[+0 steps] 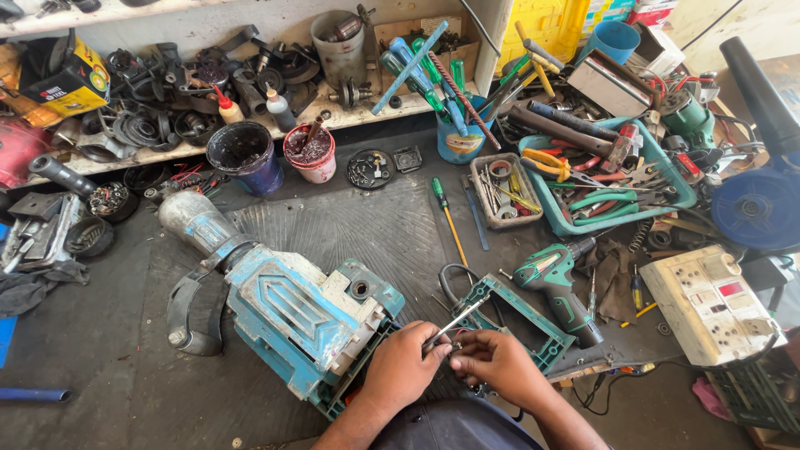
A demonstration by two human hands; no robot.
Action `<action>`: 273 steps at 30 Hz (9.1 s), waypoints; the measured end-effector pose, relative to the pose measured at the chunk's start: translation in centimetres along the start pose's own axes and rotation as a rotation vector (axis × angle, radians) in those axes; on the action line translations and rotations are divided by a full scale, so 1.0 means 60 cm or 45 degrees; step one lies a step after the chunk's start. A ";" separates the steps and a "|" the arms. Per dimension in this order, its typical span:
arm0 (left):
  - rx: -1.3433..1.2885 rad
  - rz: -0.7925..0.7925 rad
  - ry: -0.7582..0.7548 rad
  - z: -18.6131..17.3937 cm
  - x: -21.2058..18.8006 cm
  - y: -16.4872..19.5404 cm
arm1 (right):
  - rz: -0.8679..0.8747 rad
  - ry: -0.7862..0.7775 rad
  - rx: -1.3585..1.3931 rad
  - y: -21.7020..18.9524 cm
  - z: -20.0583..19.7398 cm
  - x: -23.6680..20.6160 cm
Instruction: The person disassembles a teal power tool on a cluttered workbench. They use a screwdriver to loosen a screw, remove a blue plastic brush holder and work it loose by hand, detach the motor housing cover, and pull out the armature, setting parts on the bench.
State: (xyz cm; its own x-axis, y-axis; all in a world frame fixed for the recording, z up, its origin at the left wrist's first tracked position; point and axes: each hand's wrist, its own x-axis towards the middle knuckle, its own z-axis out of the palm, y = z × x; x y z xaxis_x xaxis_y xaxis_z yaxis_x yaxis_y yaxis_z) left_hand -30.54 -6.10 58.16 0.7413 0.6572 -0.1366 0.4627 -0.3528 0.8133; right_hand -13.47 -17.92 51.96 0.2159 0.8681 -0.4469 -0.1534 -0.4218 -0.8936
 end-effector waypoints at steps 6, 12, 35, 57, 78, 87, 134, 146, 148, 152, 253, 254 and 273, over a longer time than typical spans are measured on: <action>0.002 -0.005 0.000 0.018 0.009 0.001 | 0.049 -0.072 0.034 0.004 -0.023 -0.003; -0.003 -0.049 -0.024 0.000 0.068 -0.003 | 0.004 0.062 0.074 0.015 -0.038 0.064; -0.827 0.011 0.111 0.267 -0.277 -0.196 | -0.359 0.042 -0.276 0.448 0.206 -0.357; -1.372 -0.253 0.360 0.199 -0.296 -0.260 | -0.697 0.842 -0.625 0.389 -0.093 -0.277; -1.478 -0.202 1.551 0.231 -0.415 -0.589 | -1.025 0.675 -1.063 0.161 -0.031 0.302; -0.619 0.001 1.428 0.318 -0.293 -0.535 | -1.287 0.164 -0.791 0.334 -0.014 0.009; -2.045 -0.232 0.136 0.209 0.107 -0.574 | -0.012 0.581 -1.565 0.201 -0.022 0.429; -1.330 -0.349 0.230 0.426 -0.055 -0.446 | -0.937 0.854 -1.403 0.352 -0.134 0.205; -1.089 -0.353 0.361 0.480 -0.104 -0.418 | -0.867 0.527 -0.932 0.431 -0.107 0.146; -0.753 -0.217 0.864 0.559 -0.206 -0.366 | -0.174 0.099 0.174 0.540 -0.101 0.097; -0.036 0.541 0.400 0.689 -0.058 -0.203 | -0.225 0.658 -1.533 0.214 -0.794 0.251; -0.036 0.540 0.395 0.686 -0.056 -0.201 | -0.236 0.698 -1.505 0.207 -0.800 0.252; 0.184 0.539 0.533 0.650 0.066 -0.070 | -1.102 0.714 -0.860 0.172 -0.657 -0.088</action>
State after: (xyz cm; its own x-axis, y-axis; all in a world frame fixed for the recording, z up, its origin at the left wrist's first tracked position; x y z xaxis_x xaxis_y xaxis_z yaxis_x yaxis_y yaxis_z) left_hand -10.61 -28.01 32.14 0.6347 0.6359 0.4392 0.2526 -0.7078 0.6597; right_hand 21.83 -37.19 43.45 0.4080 0.7668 0.4955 0.7392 0.0410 -0.6722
